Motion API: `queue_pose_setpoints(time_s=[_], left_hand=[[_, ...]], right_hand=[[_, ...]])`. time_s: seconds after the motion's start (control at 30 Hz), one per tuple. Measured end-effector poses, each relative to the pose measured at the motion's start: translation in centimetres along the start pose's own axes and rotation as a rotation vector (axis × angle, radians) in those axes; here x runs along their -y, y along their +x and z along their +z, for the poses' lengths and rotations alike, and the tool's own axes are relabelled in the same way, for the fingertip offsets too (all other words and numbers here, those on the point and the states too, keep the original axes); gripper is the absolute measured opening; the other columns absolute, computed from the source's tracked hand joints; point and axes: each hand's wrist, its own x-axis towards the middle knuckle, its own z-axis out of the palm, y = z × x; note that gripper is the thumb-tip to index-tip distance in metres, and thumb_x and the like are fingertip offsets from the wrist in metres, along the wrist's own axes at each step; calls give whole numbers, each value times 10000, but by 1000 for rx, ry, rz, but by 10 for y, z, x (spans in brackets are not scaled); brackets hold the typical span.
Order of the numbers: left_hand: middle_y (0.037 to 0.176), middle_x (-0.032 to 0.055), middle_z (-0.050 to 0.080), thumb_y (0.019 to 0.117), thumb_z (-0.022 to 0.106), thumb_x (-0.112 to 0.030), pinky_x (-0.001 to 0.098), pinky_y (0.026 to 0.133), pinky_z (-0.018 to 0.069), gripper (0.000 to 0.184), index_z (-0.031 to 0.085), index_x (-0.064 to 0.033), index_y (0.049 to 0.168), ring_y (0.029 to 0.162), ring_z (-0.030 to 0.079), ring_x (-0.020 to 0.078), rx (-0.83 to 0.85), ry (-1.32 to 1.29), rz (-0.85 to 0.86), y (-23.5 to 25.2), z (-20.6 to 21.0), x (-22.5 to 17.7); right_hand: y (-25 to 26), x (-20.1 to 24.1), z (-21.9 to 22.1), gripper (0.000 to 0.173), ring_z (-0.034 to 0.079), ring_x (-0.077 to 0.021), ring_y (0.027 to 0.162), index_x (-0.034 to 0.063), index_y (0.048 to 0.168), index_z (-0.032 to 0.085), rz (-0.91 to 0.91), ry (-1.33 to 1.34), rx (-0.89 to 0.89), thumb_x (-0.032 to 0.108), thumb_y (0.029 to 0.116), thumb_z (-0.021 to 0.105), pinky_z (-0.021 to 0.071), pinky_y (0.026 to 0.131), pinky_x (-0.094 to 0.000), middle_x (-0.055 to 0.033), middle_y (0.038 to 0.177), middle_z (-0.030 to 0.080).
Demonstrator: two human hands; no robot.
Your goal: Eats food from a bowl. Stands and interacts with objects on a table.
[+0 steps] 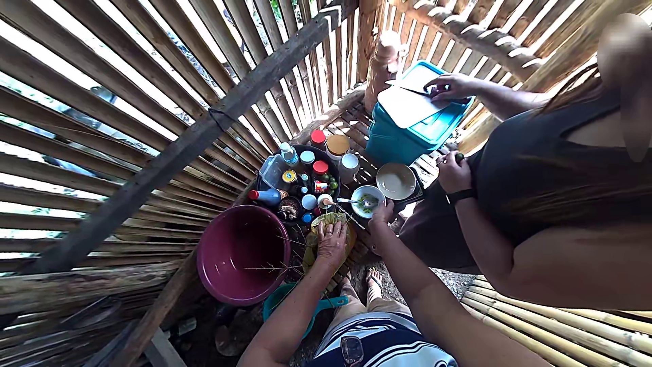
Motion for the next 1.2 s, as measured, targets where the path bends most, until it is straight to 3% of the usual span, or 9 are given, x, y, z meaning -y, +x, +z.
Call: queue_pose_setpoints(time_s=[0.2, 0.4, 0.47, 0.67, 0.8, 0.87, 1.0, 1.13, 1.2], left_hand=[[1646, 145, 373, 1023, 593, -235, 688, 1234, 46, 594, 424, -97, 1575, 1521, 319, 406, -36, -53, 3, -4, 2, -2], [1695, 129, 275, 1013, 603, -236, 691, 1229, 49, 649, 366, -142, 1610, 1523, 314, 403, -30, -48, -23, -11, 2, -9], [1718, 122, 210, 1024, 586, -254, 691, 1229, 50, 666, 324, -172, 1631, 1540, 282, 400, -26, -60, -41, -15, -4, -15], [1719, 122, 207, 1032, 563, -323, 693, 1229, 12, 623, 378, -180, 1610, 1578, 193, 371, -55, -83, -73, -30, -26, -22], [1712, 125, 224, 1025, 573, -356, 698, 1226, -13, 629, 383, -217, 1608, 1586, 164, 361, -61, -131, -129, -45, -38, -23], [1708, 123, 234, 1026, 575, -368, 703, 1225, -1, 575, 448, -244, 1573, 1585, 173, 352, -86, -207, -152, -58, -51, -20], [1587, 144, 456, 1041, 554, -336, 710, 1217, 94, 345, 696, -162, 1303, 1520, 347, 338, -296, -409, -142, -76, -77, 0], [1514, 158, 534, 1057, 548, -301, 700, 1193, 190, 320, 716, -94, 1232, 1455, 440, 342, -482, -544, -205, -75, -109, 33], [1507, 185, 529, 1048, 569, -266, 700, 1178, 217, 314, 704, -70, 1253, 1450, 437, 364, -591, -587, -245, -71, -116, 51]], right_hand=[[7, 2, 4, 438, 497, -354, 1363, -13, 1494, 391, -26, 12, 0, 177, 1103, 446, 412, 1125, -506, -270, 1453, 509], [22, -8, 11, 416, 530, -353, 1339, 1, 1466, 434, -52, -77, 4, 223, 1115, 397, 429, 1111, -520, -258, 1412, 556], [21, -5, 7, 418, 532, -364, 1337, -3, 1467, 434, -60, -131, 29, 202, 1104, 422, 428, 1109, -529, -265, 1416, 553], [-12, 16, -20, 501, 497, -365, 1359, -23, 1499, 391, 15, -37, 95, 151, 1057, 551, 419, 1115, -513, -283, 1455, 500], [-35, 6, -44, 499, 485, -363, 1370, -51, 1501, 393, -21, -137, 96, 120, 1052, 528, 404, 1136, -479, -284, 1473, 482], [-57, 1, -57, 487, 489, -373, 1360, -82, 1484, 395, -147, -263, 211, 101, 1047, 510, 405, 1142, -451, -307, 1464, 473], [-103, -12, -62, 483, 404, -383, 1446, -78, 1455, 475, -544, -461, 668, 131, 1020, 466, 327, 1209, -476, -301, 1530, 421], [-115, -8, -52, 447, 330, -362, 1508, -37, 1421, 559, -598, -702, 1255, 221, 1090, 404, 234, 1257, -456, -249, 1573, 413], [-118, -1, -54, 440, 250, -382, 1539, -49, 1385, 589, -616, -823, 1389, 228, 1096, 405, 166, 1274, -464, -241, 1594, 385]])
